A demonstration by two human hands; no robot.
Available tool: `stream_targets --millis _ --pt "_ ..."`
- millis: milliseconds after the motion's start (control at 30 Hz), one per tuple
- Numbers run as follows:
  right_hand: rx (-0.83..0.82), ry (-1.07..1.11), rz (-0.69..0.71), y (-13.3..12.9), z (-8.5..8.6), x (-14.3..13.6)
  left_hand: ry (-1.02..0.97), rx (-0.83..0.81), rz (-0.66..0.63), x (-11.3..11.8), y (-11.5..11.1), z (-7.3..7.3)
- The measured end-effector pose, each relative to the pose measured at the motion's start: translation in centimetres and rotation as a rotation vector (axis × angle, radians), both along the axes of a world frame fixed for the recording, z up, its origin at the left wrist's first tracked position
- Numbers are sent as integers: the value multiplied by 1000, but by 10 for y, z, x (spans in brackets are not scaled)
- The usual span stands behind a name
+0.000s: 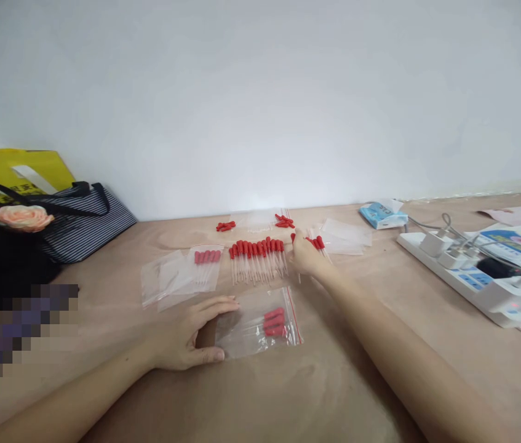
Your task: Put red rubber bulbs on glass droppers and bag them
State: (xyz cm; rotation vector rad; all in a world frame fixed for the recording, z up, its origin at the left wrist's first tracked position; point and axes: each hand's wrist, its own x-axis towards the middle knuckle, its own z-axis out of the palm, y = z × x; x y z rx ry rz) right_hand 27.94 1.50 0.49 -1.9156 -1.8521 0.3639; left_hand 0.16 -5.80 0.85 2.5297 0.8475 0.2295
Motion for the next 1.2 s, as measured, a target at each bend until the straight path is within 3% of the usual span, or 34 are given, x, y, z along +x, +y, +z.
stream_targets --millis 133,267,433,533,667,900,1200 --pt "74 396 -9 -35 4 17 25 -9 13 -1 0 1" --pt "160 804 -85 -65 -11 16 39 -2 24 0 0 2" --pt "141 1161 -151 -80 -27 -2 34 3 17 2 0 4" --pt "87 1296 -92 -85 -28 -9 21 6 8 2 -1 5" --pt "21 1339 0 -92 -27 -13 2 0 4 2 0 3" --pt "-124 1094 28 -99 -22 -15 -17 -5 0 2 0 1" --pt "-313 1047 149 -96 -24 -16 -26 27 -24 3 0 4"
